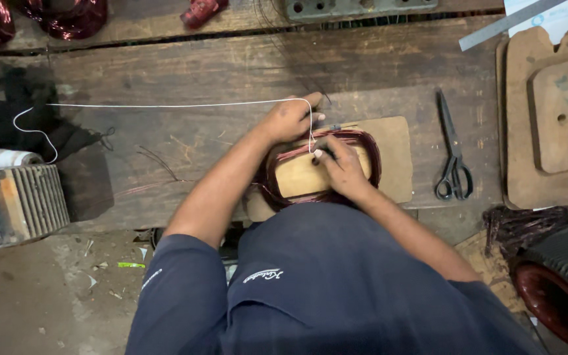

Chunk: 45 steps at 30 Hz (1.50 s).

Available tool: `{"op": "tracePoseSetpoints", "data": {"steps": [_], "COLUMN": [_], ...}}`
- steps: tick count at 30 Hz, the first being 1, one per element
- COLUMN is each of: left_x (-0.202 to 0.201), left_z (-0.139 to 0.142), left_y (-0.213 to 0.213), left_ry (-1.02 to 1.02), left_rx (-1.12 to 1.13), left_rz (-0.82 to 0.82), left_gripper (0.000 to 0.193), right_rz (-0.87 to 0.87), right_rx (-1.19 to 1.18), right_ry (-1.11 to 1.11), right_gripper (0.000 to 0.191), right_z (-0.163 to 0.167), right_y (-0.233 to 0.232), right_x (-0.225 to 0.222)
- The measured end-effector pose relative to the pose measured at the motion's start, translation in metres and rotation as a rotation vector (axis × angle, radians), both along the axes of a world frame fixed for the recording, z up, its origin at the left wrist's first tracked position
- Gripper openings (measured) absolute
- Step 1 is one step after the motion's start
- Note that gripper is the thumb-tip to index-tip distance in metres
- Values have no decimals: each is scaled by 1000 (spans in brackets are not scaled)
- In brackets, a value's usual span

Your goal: The person places a rectangular copper wire coil on a wooden form and ties it securely using a length of white string, wrapping and knotting the string around the coil by hand. They then lift the tied coil off the form, set it aside, stack the wooden form boards, and carry them across the workshop.

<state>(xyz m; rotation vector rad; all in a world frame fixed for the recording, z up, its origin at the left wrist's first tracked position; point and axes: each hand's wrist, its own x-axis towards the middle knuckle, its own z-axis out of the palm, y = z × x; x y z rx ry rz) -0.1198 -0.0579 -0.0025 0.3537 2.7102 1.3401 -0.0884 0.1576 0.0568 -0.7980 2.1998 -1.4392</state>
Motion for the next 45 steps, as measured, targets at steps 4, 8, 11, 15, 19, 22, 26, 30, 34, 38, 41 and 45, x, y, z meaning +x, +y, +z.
{"op": "tracePoseSetpoints", "data": {"steps": [4,8,11,15,19,22,26,30,34,38,41,45], "left_x": [0,1,2,-2,-7,-10,-18,-20,-21,-18,-19,-19], "left_z": [-6,-16,-18,-9,7,18,30,34,25,12,4,-9], "left_y": [0,1,-9,-18,-14,-6,2,1,-1,0,7,12], "left_ry": [129,-335,-566,-626,-255,-121,-195,-270,-157,-297,-553,-658], "left_rx": [85,447,668,722,10,-111,-368,-332,-372,-102,337,705], "left_rz": [40,185,136,75,129,18,-116,-130,-155,-46,14,48], "left_gripper": [27,23,20,27,25,24,33,24,25,27,31,26], "right_rz": [16,45,77,85,90,88,97,106,99,113,105,109], "right_rx": [-26,-21,-21,-53,-45,-55,-47,-64,-52,-84,-81,-32], "right_ry": [-62,-62,23,62,59,33,76,110,62,91,81,77], "right_gripper": [9,10,11,11,12,13,13,12,12,11,11,11], "right_z": [-6,-9,-10,-9,-8,-10,-13,-15,-16,-16,-13,-10], "right_y": [4,11,14,16,22,27,32,36,37,37,37,34], "right_x": [-2,-5,-8,-13,-16,-19,-23,-25,-26,-27,-26,-25]}}
